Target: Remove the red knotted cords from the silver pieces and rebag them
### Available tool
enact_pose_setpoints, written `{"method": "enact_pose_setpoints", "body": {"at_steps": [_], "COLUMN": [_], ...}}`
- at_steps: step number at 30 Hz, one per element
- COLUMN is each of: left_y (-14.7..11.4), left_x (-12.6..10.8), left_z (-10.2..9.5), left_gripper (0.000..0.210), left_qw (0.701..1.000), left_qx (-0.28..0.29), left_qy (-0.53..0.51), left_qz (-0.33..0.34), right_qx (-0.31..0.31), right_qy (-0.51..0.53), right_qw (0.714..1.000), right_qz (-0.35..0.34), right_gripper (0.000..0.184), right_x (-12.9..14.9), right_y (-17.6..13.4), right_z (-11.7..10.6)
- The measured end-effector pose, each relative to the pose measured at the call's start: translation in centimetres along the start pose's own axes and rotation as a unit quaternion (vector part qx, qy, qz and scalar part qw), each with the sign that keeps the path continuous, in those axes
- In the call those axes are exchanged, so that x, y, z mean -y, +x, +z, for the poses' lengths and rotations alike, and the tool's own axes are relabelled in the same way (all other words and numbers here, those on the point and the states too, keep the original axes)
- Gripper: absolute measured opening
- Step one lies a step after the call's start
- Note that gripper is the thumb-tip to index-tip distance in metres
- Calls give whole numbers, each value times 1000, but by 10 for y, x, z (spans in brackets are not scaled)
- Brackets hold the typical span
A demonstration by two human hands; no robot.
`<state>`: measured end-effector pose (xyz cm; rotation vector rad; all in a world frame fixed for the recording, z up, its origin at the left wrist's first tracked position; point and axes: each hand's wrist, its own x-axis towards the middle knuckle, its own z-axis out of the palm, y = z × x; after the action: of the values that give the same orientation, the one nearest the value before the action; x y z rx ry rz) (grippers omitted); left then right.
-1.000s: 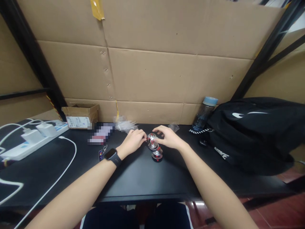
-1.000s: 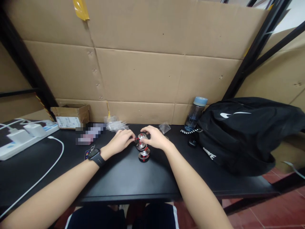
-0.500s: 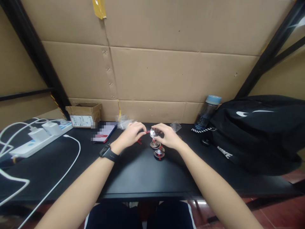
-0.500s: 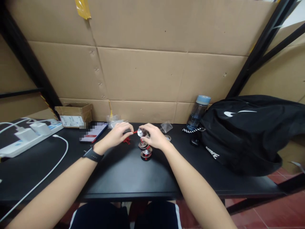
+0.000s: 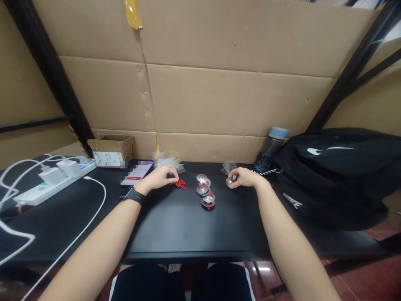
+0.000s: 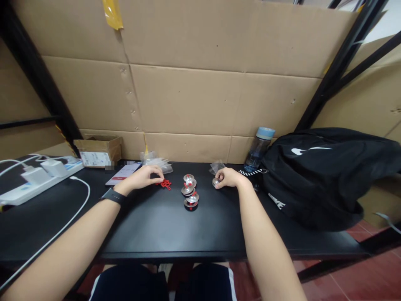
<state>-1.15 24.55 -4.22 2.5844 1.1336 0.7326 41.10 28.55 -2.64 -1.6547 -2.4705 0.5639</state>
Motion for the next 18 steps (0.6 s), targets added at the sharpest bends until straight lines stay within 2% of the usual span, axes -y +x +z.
{"method": "enact_pose_setpoints", "body": {"at_steps": [3,6,9,13,18], "left_y": [1,3,6,11,16], "left_x": [-2,-9,-21,-40,-60], "left_z": [1,3,7,15,26], "left_gripper": [26,26,26,22,23], "left_qw": [1000,999,998,998,995], "left_qx": [-13,-34,-44,-45,-77], "left_qy": [5,21,32,31,7], "left_qz": [1,5,20,41,55], "right_qx": [-44,-100,-82,-113,-183], "right_qy": [2,33,38,-6,7], "right_qw": [999,980,954,949,941], "right_qz": [-32,-170,-284,-294,-286], "right_gripper": [53,42,34,20,7], "right_x": [13,37,61,73,68], "right_y": [0,4,11,19,9], "right_z": [3,13,31,46,27]}}
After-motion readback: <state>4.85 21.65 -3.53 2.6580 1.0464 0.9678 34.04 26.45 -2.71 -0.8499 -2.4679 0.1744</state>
